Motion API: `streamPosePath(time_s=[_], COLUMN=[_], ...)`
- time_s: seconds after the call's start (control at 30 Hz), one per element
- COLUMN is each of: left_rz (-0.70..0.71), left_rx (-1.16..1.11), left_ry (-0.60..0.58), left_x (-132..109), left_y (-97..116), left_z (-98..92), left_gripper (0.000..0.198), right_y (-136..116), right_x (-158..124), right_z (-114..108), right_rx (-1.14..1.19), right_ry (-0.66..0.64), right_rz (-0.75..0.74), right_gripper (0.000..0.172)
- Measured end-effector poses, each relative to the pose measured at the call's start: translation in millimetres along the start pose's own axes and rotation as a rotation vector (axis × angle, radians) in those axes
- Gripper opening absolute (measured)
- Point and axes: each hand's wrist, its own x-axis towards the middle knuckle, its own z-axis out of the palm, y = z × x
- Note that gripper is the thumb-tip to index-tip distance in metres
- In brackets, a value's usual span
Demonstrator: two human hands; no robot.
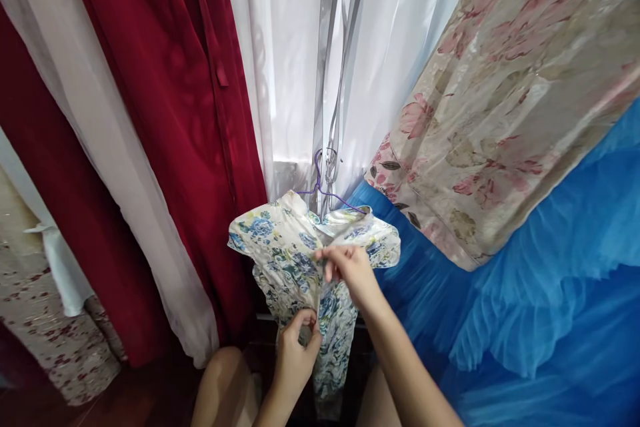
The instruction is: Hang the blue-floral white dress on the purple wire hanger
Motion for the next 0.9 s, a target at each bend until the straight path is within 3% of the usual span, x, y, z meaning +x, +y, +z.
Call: streamPosePath(time_s=[0.13,0.23,0.3,0.4,0.47,0.57,0.67,0.8,0.9], left_rz=[0.006,0.029,0.054,0.124,0.301,0.515,0.64,0.683,0.536], left_rx=[0.006,-0.052,-0.087,-0.142,-0.121,0.026,0.179,0.198,0.054], left_ry=[-0.077,-0.168,-0.139,0.057,0.133,0.053,0.002,0.152,0.398], left_x=[-2.0,4.1,20.7,65.5,101.3,145.1,166.7,181.8,204.8], left_y=[-0.4,-7.0,-2.3,30.7,64.0,108.4,130.0,130.4,110.2], left_z=[3.3,-1.1,-13.3,-42.3,-61.0,-76.1,-76.3,-81.5,-105.8], left_gripper=[0.009,0.01,0.013,0.023,0.036,0.031,0.019,0.018,0.017], right_y=[-51.8,-54.7,-45.4,-34.3,-34.3,-38.7,-32.4,-0.9,20.0], right_x=[36.6,35.9,27.5,14.7,9.8,9.8,17.9,31.6,32.0], right_z=[5.6,11.9,13.1,10.3,7.4,4.7,5.5,11.2,13.2], right_rx=[0.122,0.137,0.091,-0.007,-0.073,-0.142,-0.204,-0.432,-0.52], right_ry=[0.03,0.032,0.028,0.031,0.021,-0.015,-0.012,0.117,0.11], right_rz=[-0.129,-0.161,-0.164,-0.217,-0.268,-0.312,-0.326,-0.276,-0.223], right_gripper=[0.024,0.027,0.027,0.024,0.024,0.026,0.028,0.027,0.024])
